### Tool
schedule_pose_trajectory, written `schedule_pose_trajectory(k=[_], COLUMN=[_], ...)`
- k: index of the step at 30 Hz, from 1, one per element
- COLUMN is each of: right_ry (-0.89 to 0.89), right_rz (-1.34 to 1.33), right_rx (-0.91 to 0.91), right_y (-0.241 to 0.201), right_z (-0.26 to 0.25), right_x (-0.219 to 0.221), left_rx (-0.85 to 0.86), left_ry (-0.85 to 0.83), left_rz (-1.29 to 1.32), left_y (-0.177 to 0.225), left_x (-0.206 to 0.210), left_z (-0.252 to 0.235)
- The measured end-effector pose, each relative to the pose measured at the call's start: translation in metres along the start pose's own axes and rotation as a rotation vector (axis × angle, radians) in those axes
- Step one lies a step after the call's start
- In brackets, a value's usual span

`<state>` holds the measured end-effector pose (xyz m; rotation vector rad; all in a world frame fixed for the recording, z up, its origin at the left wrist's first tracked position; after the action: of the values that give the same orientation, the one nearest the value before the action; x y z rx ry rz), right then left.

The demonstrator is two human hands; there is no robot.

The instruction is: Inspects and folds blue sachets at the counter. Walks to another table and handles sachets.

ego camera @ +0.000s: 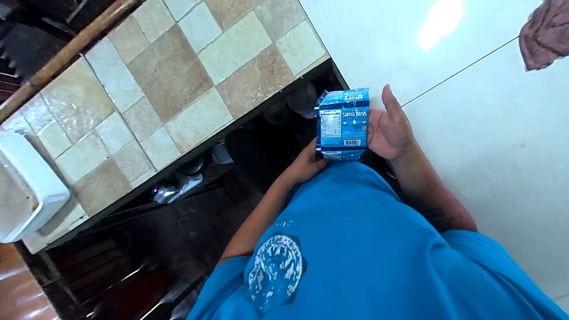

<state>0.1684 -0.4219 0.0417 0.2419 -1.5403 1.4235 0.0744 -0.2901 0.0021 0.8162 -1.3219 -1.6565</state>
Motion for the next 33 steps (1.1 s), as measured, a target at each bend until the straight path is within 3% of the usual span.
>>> schedule_pose_trajectory(k=[12,18,22,33], right_ry=[0.051,0.005,-0.049,-0.108], right_rz=[0.137,0.234,0.265,0.336], right_rx=[0.001,0.056,0.053,0.037], right_y=[-0.002,0.004,0.006,0.009], right_z=[0.004,0.004,0.005,0.007], right_x=[0.0,0.003,0.003,0.002], left_rx=[-0.024,0.249,0.286,0.283], left_ry=[-0.01,0.017,0.051,0.202], left_rz=[0.013,0.212,0.39,0.273], left_y=[0.002,0.021,0.034,0.047], left_x=[-0.002,-0.017,-0.021,-0.019], left_z=[-0.002,0.001,0.0,0.003])
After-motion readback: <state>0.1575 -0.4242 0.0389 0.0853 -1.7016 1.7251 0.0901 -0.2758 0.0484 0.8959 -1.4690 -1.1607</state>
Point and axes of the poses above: each hand's wrist, its own z-axis away from the middle knuckle, its own x-axis out of the palm, y = z × x, the point moved 8 cm from there along -z, towards the middle knuckle, and after that the axes turned 12 degrees about -y, right-handed, at the moved point
